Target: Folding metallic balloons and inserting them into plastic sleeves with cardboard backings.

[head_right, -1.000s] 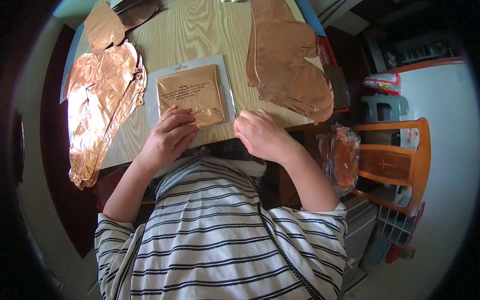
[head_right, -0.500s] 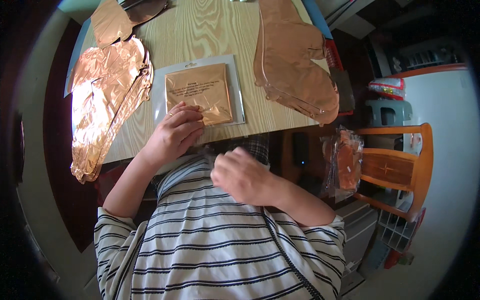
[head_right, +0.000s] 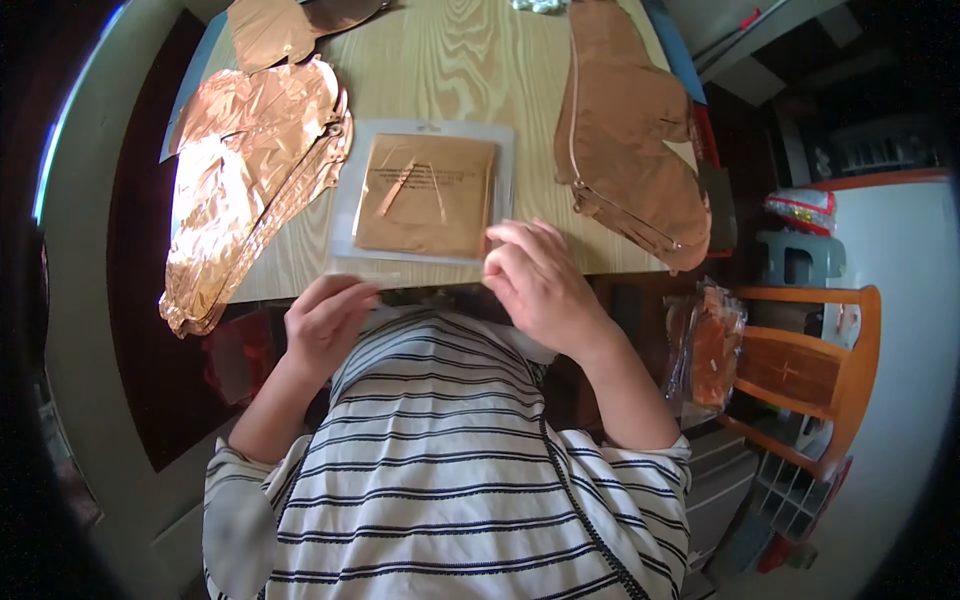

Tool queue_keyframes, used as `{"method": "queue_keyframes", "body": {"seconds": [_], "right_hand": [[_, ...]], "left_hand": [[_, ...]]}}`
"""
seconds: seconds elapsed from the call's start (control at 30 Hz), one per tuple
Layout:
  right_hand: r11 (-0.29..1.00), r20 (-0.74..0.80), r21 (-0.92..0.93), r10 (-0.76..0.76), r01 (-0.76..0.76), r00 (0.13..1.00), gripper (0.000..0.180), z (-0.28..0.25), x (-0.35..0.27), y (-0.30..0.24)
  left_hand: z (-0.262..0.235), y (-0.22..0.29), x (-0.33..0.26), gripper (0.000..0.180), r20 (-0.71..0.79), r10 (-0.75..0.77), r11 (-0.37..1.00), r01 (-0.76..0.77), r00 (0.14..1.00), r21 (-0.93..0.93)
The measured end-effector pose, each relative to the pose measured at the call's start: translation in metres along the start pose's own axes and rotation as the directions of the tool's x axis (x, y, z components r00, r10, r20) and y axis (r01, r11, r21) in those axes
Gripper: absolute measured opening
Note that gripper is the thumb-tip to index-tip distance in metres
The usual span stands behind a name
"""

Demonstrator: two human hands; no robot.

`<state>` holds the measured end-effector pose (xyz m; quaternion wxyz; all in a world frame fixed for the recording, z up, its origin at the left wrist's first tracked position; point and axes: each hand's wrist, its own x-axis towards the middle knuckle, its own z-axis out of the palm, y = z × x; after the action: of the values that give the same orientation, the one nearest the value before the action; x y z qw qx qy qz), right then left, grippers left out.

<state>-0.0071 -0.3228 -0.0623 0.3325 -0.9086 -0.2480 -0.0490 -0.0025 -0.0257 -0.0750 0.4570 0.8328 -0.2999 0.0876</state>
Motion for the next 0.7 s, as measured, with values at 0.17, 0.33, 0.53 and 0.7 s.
{"method": "queue_keyframes", "body": {"seconds": [0.17,0.33,0.53,0.7], "right_hand": [[0.990,0.049,-0.141,0.005,0.002,0.999,0.016,0.004,-0.001,0.002],[0.988,-0.070,-0.148,-0.063,0.052,0.996,0.030,0.022,0.014,-0.034],[0.971,0.112,-0.185,-0.132,0.151,0.985,0.029,0.058,0.035,-0.045],[0.963,0.029,-0.269,0.003,0.005,1.000,0.025,0.032,0.075,0.007]], "left_hand": [[-0.033,-0.076,-0.132,0.016,-0.316,-0.465,0.879,0.473,0.827,-0.056],[-0.020,-0.081,-0.143,0.016,-0.428,-0.586,0.810,0.477,0.688,-0.342],[0.006,-0.025,-0.089,0.018,-0.211,-0.807,0.471,0.386,0.551,-0.793],[0.020,-0.013,-0.089,0.018,0.043,-0.798,0.330,0.497,0.601,-0.802]]}}
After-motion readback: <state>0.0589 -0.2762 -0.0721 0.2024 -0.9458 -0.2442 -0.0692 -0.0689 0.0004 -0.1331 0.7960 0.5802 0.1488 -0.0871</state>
